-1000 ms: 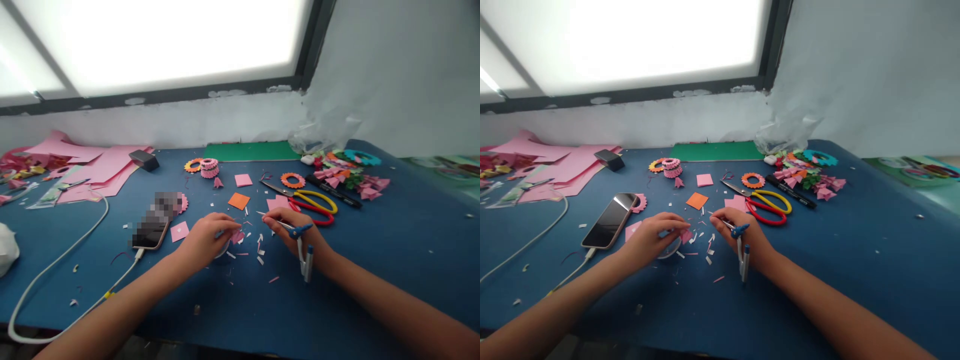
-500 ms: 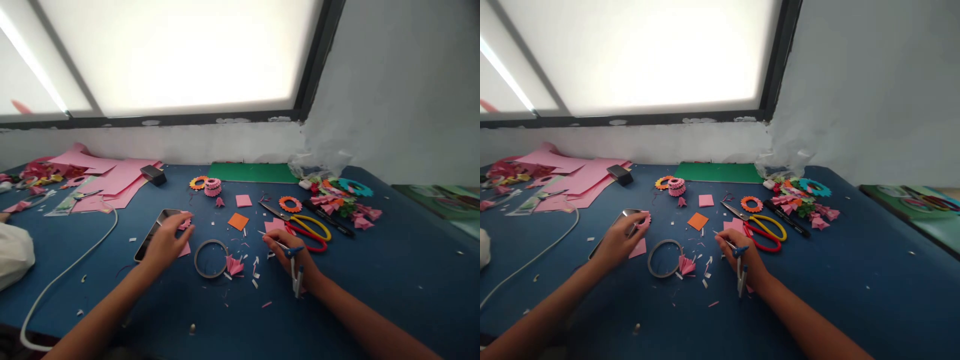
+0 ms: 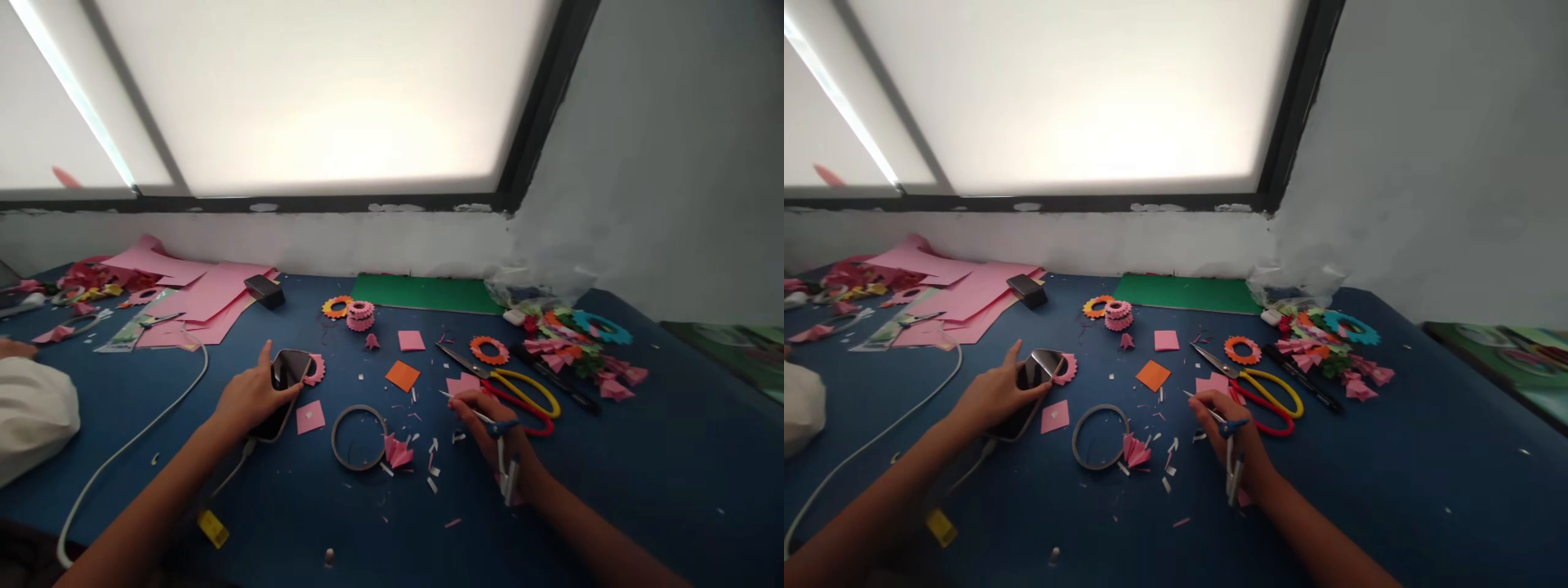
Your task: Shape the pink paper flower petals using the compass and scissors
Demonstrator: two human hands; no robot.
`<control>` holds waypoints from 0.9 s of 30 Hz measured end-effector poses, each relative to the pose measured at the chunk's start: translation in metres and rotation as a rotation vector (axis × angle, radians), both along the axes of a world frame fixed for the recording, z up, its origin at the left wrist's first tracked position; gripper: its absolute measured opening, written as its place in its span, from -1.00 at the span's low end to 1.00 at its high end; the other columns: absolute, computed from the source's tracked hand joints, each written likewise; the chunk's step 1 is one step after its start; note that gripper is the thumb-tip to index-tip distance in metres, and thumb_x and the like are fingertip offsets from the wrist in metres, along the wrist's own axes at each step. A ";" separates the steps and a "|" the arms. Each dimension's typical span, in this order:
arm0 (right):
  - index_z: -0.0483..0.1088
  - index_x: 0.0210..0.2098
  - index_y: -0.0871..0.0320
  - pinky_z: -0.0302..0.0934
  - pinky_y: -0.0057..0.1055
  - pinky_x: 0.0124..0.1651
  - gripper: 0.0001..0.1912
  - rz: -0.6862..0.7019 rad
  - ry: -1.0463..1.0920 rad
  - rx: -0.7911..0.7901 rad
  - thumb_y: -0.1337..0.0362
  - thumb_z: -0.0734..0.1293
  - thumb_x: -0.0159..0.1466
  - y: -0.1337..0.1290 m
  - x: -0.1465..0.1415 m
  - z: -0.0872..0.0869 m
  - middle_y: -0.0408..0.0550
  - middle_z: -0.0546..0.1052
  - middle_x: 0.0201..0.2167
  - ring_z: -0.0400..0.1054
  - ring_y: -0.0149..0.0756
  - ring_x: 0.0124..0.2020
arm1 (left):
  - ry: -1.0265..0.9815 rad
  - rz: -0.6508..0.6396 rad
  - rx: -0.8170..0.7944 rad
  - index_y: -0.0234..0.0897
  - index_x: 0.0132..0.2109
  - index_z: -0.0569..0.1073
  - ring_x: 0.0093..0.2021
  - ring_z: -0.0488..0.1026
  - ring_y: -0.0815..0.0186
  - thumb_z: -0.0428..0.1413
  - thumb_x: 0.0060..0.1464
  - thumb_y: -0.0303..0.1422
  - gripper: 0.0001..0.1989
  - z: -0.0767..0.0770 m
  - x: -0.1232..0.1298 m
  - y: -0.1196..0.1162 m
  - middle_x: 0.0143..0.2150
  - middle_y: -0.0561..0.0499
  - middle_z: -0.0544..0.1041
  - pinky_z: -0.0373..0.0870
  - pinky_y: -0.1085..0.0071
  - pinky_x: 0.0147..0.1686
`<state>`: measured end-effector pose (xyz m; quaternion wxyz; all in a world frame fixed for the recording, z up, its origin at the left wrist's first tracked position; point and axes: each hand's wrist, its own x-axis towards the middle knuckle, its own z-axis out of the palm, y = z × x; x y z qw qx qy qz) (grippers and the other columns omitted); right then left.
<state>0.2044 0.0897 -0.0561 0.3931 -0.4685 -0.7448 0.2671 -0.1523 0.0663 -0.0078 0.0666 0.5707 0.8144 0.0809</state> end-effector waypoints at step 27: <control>0.44 -0.41 0.12 0.27 -0.32 -0.21 -0.60 -0.027 -0.037 -0.299 -0.05 0.18 0.24 0.009 0.004 0.003 -0.03 0.51 -0.36 0.38 -0.20 -0.32 | -0.485 -0.141 0.027 -0.31 0.16 0.30 0.10 0.40 0.17 0.07 -0.03 0.03 -0.31 -0.016 -0.061 -0.006 0.13 -0.14 0.43 0.30 0.33 0.10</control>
